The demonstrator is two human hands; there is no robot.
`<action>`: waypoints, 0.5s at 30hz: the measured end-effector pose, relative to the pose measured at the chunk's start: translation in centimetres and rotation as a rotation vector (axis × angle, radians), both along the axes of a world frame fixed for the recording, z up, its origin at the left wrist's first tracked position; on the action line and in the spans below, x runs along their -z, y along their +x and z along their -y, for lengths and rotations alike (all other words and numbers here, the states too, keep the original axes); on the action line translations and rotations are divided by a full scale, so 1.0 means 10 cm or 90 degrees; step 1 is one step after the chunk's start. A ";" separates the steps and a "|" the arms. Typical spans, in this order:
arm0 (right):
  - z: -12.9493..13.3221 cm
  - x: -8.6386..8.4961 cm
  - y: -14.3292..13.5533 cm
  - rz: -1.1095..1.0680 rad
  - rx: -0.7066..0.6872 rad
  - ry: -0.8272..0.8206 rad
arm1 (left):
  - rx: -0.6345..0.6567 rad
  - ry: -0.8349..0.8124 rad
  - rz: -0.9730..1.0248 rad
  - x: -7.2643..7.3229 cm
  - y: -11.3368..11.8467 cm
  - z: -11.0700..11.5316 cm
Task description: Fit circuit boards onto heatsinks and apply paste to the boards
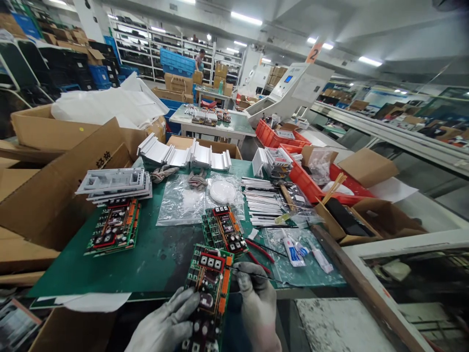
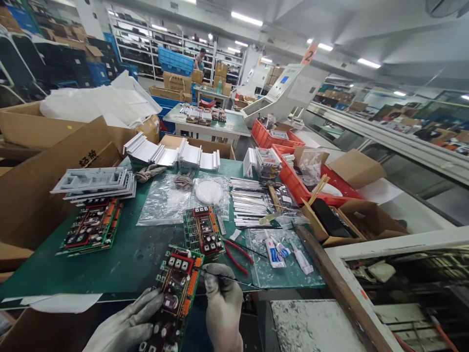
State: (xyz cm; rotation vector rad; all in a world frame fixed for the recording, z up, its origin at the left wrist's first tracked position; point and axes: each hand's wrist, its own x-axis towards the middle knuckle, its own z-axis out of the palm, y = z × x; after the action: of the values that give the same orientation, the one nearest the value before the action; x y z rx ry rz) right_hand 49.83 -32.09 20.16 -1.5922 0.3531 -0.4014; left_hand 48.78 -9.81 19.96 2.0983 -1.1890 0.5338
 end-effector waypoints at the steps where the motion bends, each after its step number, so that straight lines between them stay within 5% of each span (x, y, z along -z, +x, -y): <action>1: 0.00 0.00 0.00 0.002 -0.003 0.001 | 0.006 0.008 -0.014 -0.01 0.00 -0.01; 15: -0.04 0.08 0.02 0.037 -0.019 0.127 | -0.033 -0.009 0.065 -0.12 0.01 0.02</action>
State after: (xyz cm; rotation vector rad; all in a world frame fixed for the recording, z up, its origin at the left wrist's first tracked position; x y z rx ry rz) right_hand 50.08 -31.69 19.39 -1.3866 0.3154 -0.3768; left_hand 48.88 -10.01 21.13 2.1158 -1.1863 0.6792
